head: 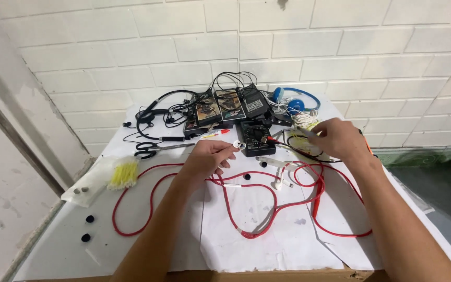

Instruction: The person holds up a red cable with white connectors and touches its ends with multimeter probes to test it, then lays the cable on the workbench and wraps a yellow zip tie around a coiled section of it, tightening the tie by hand.

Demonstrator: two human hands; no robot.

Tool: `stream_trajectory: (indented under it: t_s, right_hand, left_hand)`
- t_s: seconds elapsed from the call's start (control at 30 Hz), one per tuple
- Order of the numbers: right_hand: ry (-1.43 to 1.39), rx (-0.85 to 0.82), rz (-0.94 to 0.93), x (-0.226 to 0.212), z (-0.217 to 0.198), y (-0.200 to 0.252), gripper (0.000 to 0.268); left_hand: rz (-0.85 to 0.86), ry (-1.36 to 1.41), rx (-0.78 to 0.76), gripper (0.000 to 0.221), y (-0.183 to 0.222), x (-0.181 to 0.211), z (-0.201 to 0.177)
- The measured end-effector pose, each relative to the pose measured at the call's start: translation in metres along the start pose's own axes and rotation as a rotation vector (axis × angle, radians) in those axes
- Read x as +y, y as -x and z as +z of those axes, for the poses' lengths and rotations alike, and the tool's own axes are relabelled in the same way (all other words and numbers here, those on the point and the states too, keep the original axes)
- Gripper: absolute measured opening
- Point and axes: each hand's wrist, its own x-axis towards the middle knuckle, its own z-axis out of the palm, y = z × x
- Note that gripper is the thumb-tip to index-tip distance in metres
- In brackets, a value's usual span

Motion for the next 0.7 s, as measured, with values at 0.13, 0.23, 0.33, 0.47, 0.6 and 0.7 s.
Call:
stream_trajectory:
  t_s: [0.13,0.23,0.33,0.47,0.6,0.7]
  right_hand:
    - [0.082,-0.086,-0.048,-0.007,-0.007,0.006,0.053]
    - [-0.202,-0.015,-0.365,-0.066,-0.053,0.072,0.028]
    - [-0.043,-0.268,-0.478,-0.085,-0.020,0.074,0.034]
    - [0.140,-0.294,-0.504,-0.081,-0.012,0.072,0.042]
    - [-0.309,-0.318,-0.602,-0.052,-0.002,0.043,0.039]
    - [-0.969,-0.476,-0.596,-0.050,-0.008,0.050,0.039]
  left_hand:
    - [-0.028,-0.064,0.042,0.032,-0.010,-0.008,0.002]
    - [0.070,-0.040,0.044,0.029,0.000,-0.002,0.004]
    - [0.086,-0.046,0.051,0.029,-0.013,-0.012,0.006]
    - [0.123,-0.059,0.033,0.028,-0.015,-0.014,0.007]
    - [0.204,-0.166,0.041,0.025,-0.020,-0.023,0.009]
    - [0.482,-0.274,0.059,0.020,-0.032,-0.044,0.015]
